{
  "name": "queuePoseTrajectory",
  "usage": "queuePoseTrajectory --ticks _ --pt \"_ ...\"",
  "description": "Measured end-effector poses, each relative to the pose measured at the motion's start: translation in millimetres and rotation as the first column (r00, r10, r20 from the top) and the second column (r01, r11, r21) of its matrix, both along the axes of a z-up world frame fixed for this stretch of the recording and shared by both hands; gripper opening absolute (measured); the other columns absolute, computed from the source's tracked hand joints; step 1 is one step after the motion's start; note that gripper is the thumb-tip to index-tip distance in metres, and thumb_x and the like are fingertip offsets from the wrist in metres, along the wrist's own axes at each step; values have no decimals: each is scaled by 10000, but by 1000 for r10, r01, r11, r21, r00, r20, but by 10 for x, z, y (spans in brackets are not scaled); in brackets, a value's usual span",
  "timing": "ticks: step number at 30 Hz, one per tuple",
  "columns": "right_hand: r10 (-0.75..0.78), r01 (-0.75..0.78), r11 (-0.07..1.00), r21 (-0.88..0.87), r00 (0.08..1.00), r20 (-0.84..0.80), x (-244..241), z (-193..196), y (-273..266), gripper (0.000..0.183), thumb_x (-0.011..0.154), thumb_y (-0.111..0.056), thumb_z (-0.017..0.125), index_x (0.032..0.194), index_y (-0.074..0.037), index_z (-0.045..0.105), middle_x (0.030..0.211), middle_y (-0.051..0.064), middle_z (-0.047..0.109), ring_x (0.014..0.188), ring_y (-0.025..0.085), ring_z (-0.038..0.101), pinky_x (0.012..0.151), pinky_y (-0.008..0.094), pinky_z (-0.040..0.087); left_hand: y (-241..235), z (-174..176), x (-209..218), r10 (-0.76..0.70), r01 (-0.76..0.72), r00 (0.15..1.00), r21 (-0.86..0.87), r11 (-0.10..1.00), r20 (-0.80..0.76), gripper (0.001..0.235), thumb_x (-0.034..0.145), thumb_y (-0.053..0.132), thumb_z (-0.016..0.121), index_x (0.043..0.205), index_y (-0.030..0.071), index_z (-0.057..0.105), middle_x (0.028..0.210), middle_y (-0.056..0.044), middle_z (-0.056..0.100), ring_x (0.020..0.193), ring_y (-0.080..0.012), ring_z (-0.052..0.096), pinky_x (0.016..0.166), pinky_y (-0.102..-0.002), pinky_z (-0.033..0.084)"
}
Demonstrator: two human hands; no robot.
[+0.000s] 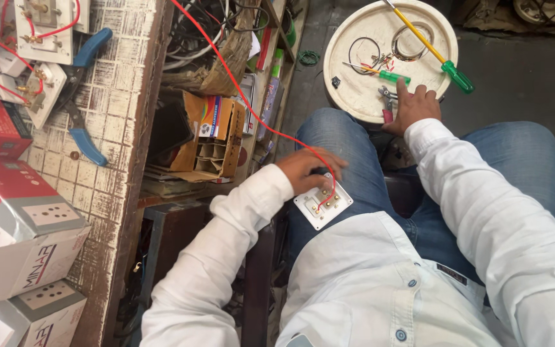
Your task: The person strips the ends of red wires and connects them to the terminals of a white electrical switch plate. They use a screwdriver to tighten the terminal screws and pliers to strip the wire insulation, repeating the process for multiple wires.
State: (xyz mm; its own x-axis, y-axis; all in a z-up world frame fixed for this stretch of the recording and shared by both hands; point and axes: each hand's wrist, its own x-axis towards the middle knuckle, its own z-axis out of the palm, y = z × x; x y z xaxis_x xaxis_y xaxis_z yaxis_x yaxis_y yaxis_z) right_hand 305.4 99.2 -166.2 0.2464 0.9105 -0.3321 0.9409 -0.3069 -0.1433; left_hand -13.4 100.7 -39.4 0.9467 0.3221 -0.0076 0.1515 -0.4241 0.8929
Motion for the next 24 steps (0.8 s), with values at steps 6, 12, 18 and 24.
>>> queuePoseTrajectory --ticks 6,12,18,24 --pt "-197 197 980 -42 895 -401 198 -39 -213 1084 685 -478 898 1556 -94 379 1224 280 574 1089 435 578 937 477 488 -41 52 152 -75 48 985 -173 984 -153 238 900 175 701 1118 80 716 1186 -76 729 1175 -251 663 1019 -375 511" --pt "-234 315 924 -216 17 -972 -79 446 -1048 559 796 -115 664 1344 -41 580 941 67 661 835 179 644 762 332 534 -65 146 149 22 -58 983 -200 978 -181 137 881 156 729 980 63 719 937 -82 760 912 -224 743 826 -358 561" --pt "215 -188 971 144 441 -871 -603 1216 -1795 559 727 -68 673 1283 -47 621 1088 98 654 1004 241 657 916 365 526 -86 135 89 78 -110 981 -178 978 -176 121 871 141 723 965 68 705 900 -84 765 860 -224 756 777 -351 566" --pt "131 -288 946 -150 760 -637 -873 1670 -1626 694 698 -167 712 1381 -144 596 1130 114 631 1043 292 660 901 373 524 -98 140 123 67 -81 991 -124 989 -114 121 873 127 724 963 55 686 901 -94 761 869 -231 747 779 -360 559"
